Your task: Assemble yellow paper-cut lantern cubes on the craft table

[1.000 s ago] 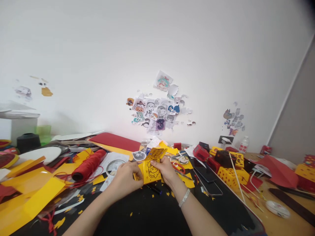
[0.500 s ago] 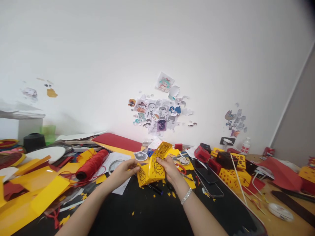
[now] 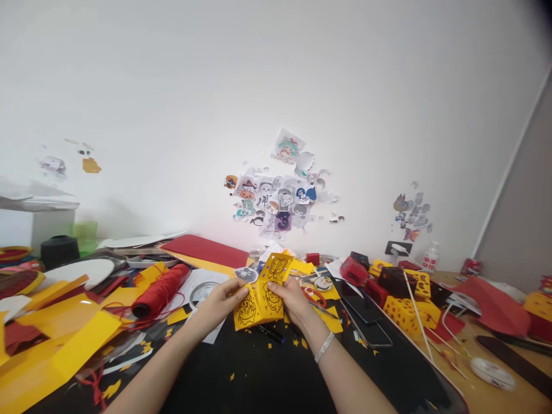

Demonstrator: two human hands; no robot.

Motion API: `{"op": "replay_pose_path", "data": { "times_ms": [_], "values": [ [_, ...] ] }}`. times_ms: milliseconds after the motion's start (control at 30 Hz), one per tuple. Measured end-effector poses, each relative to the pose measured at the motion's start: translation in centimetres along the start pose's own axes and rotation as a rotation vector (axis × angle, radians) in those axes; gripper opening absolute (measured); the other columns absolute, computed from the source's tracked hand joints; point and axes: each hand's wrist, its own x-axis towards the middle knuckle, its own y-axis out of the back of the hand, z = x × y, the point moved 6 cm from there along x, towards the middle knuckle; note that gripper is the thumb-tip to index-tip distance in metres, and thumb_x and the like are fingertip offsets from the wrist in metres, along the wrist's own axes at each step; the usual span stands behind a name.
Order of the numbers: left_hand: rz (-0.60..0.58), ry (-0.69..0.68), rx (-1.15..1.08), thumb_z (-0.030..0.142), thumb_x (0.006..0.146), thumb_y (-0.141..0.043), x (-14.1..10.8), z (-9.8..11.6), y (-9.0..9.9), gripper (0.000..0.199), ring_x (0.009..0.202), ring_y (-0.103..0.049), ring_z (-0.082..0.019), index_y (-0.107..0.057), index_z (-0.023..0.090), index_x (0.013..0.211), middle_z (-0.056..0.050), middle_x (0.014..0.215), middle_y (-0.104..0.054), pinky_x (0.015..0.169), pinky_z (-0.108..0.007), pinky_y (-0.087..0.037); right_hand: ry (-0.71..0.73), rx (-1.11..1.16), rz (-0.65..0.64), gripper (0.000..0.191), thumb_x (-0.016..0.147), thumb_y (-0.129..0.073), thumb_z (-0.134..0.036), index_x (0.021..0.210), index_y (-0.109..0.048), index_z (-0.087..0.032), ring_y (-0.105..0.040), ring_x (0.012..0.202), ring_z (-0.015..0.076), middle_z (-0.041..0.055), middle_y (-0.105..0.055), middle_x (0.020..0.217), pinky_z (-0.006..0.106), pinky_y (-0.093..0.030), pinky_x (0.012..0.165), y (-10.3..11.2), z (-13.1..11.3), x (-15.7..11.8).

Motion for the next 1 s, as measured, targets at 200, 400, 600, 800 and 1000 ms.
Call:
{"op": "replay_pose_path", "data": {
  "times_ms": [200, 400, 600, 800, 1000],
  "values": [
    [0.038, -0.004, 0.034, 0.054, 0.076, -0.051, 0.1, 0.1, -0.1, 0.036, 0.074, -0.057, -0.019, -0.056, 0.018, 0.075, -0.002, 0.074, -0.06, 0.067, -0.028, -0.045, 0.006, 0.009, -0.038, 0.031, 0.061, -0.078, -0.029, 0.087, -0.068, -0.015, -0.067, 0.076, 0.0231, 0.0064, -0.073, 0.086, 0.039, -0.05, 0.078, -0.7, -0.3, -0.2],
    [0.038, -0.008, 0.024, 0.052, 0.075, -0.053, 0.2, 0.4, -0.3, 0.035, 0.075, -0.057, -0.02, -0.058, 0.018, 0.075, -0.003, 0.076, -0.061, 0.067, -0.029, -0.045, 0.004, -0.009, -0.054, 0.031, 0.061, -0.078, -0.028, 0.088, -0.068, -0.015, -0.067, 0.077, 0.023, 0.0064, -0.072, 0.087, 0.039, -0.05, 0.078, -1.0, -0.5, -0.4],
    [0.051, 0.004, 0.069, 0.052, 0.074, -0.053, 0.1, 0.8, -0.2, 0.035, 0.073, -0.057, -0.02, -0.059, 0.017, 0.072, -0.002, 0.073, -0.061, 0.066, -0.029, -0.045, -0.004, -0.026, -0.051, 0.034, 0.06, -0.079, -0.03, 0.088, -0.068, -0.015, -0.067, 0.079, 0.0239, 0.0071, -0.072, 0.088, 0.04, -0.049, 0.079, -1.0, -0.4, -0.3],
    [0.073, 0.032, 0.086, 0.054, 0.071, -0.053, 0.0, 1.1, -0.1, 0.036, 0.072, -0.057, -0.02, -0.059, 0.018, 0.069, -0.002, 0.071, -0.061, 0.065, -0.029, -0.045, -0.007, -0.026, -0.059, 0.037, 0.059, -0.079, -0.033, 0.089, -0.068, -0.015, -0.067, 0.081, 0.0246, 0.0072, -0.072, 0.089, 0.041, -0.049, 0.08, -1.2, -0.5, -0.5],
    [0.082, 0.067, 0.065, 0.054, 0.069, -0.054, 0.0, 1.2, -0.2, 0.038, 0.07, -0.056, -0.02, -0.059, 0.017, 0.068, -0.002, 0.069, -0.061, 0.063, -0.029, -0.044, -0.014, -0.032, -0.043, 0.039, 0.056, -0.08, -0.034, 0.088, -0.068, -0.015, -0.067, 0.082, 0.0251, 0.0071, -0.072, 0.089, 0.042, -0.049, 0.081, -1.2, -0.5, -0.4]
  ]
}}
